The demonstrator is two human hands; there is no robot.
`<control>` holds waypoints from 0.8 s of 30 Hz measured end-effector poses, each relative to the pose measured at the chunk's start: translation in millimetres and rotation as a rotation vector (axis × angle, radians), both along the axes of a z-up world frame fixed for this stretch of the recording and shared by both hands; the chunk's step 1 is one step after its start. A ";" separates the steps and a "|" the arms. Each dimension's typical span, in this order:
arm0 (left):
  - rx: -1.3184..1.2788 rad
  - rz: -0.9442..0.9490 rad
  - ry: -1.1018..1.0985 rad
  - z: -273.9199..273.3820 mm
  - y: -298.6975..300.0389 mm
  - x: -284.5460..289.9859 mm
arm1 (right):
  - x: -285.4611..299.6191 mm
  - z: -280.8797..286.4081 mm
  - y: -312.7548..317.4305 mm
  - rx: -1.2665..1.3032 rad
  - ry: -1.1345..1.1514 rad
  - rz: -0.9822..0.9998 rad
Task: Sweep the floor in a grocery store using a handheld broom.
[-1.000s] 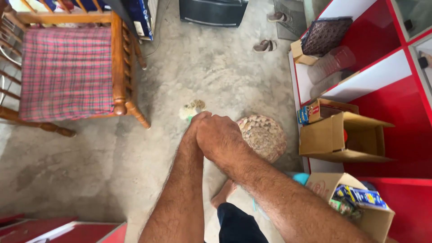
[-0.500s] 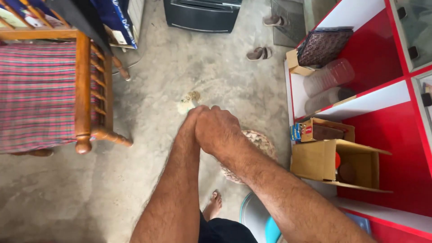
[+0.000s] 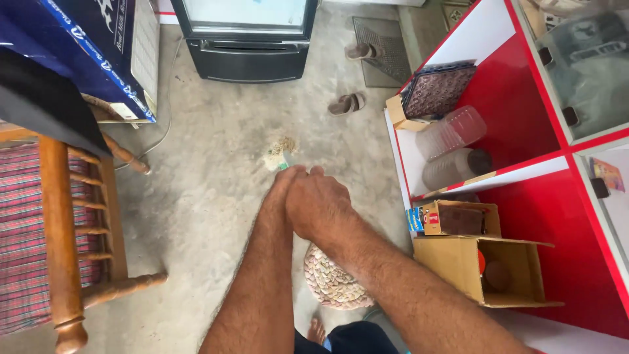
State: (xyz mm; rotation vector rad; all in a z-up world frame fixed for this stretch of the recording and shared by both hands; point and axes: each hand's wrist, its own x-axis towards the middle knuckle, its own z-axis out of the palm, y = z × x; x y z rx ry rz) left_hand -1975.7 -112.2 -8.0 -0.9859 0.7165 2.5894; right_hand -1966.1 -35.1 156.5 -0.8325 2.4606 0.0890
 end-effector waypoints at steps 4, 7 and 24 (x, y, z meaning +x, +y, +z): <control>-0.085 -0.081 -0.069 5.3 -8.6 -36.4 | -36.2 -2.9 -4.1 -0.043 0.030 -0.015; -0.117 -0.095 -0.074 -31.6 -14.4 -72.1 | -63.9 -7.7 -5.7 -0.038 0.041 -0.015; -0.057 0.005 -0.124 -56.5 47.6 -265.1 | -271.0 -47.7 53.3 -0.071 -0.055 0.029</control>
